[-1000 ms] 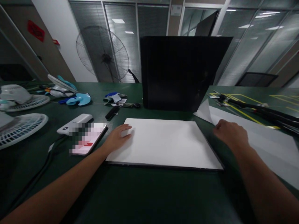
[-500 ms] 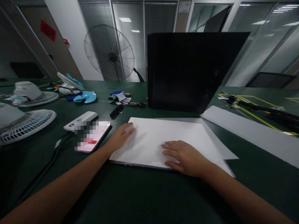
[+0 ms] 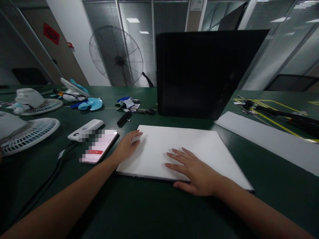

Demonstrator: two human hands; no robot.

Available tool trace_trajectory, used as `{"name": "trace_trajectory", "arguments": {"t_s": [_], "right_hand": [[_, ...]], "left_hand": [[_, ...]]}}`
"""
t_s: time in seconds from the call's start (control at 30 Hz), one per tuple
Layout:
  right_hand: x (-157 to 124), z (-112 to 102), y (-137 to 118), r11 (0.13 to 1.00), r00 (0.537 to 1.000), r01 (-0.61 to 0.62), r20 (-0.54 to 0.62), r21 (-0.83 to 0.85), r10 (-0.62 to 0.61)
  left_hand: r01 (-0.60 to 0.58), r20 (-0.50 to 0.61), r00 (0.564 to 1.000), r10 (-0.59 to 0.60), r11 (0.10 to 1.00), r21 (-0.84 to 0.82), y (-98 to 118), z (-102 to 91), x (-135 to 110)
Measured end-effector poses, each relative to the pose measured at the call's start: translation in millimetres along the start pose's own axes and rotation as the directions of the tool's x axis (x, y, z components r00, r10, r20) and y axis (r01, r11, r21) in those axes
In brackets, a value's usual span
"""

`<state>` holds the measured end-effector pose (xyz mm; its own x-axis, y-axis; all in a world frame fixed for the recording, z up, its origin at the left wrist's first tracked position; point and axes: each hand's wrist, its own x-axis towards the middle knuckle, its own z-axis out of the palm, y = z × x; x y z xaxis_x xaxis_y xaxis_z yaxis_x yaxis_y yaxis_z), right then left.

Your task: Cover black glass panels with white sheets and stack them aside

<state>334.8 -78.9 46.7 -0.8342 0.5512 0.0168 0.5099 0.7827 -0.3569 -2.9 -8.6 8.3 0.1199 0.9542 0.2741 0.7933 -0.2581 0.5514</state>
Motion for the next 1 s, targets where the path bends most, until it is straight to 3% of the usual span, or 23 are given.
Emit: {"name": "trace_trajectory", "arguments": {"t_s": [0.13, 0.43, 0.5, 0.57, 0.6, 0.63, 0.7, 0.73, 0.8, 0.9, 1.0], "right_hand": [[-1, -2, 5, 1.000, 0.998, -0.011, 0.056, -0.006, 0.011], [-9, -4, 16, 0.996, 0.997, 0.078, -0.016, 0.038, -0.078], [-15, -9, 36, 0.998, 0.997, 0.035, -0.074, 0.060, -0.031], [-31, -17, 68, 0.990, 0.962, -0.143, -0.233, 0.021, 0.144], [-43, -22, 87, 0.957, 0.902, -0.291, -0.339, -0.017, 0.268], [-57, -27, 108, 0.886, 0.809, -0.459, -0.440, -0.058, 0.390], [-90, -36, 147, 0.662, 0.596, -0.742, -0.561, -0.110, 0.575], [-108, -40, 163, 0.577, 0.514, -0.811, -0.587, -0.095, 0.626], [-139, -43, 188, 0.441, 0.376, -0.897, -0.602, -0.045, 0.705], [-168, -41, 204, 0.256, 0.202, -0.966, -0.509, 0.037, 0.837], [-175, -40, 204, 0.142, 0.106, -0.988, -0.416, 0.056, 0.903]], "left_hand": [[-0.003, 0.032, 0.999, 0.002, 1.000, 0.015, 1, 0.6, -1], [-0.115, 0.124, 0.987, 0.102, 0.988, 0.105, -10, 5.5, 1], [-0.153, 0.153, 0.979, 0.135, 0.981, 0.116, -12, 6.2, 1], [-0.169, 0.177, 0.973, 0.148, 0.979, 0.110, -11, 6.1, 1], [-0.166, 0.183, 0.972, 0.145, 0.981, 0.103, -10, 5.8, 0], [-0.159, 0.186, 0.973, 0.139, 0.983, 0.095, -9, 5.3, 0], [-0.146, 0.185, 0.974, 0.128, 0.986, 0.083, -6, 4.3, 0], [-0.142, 0.182, 0.975, 0.126, 0.987, 0.079, -5, 3.9, 0], [-0.139, 0.181, 0.976, 0.124, 0.987, 0.075, -4, 3.5, 0], [-0.128, 0.192, 0.975, 0.112, 0.989, 0.077, -5, 4.2, 1], [-0.126, 0.195, 0.975, 0.110, 0.989, 0.073, -8, 5.7, 2]]}}
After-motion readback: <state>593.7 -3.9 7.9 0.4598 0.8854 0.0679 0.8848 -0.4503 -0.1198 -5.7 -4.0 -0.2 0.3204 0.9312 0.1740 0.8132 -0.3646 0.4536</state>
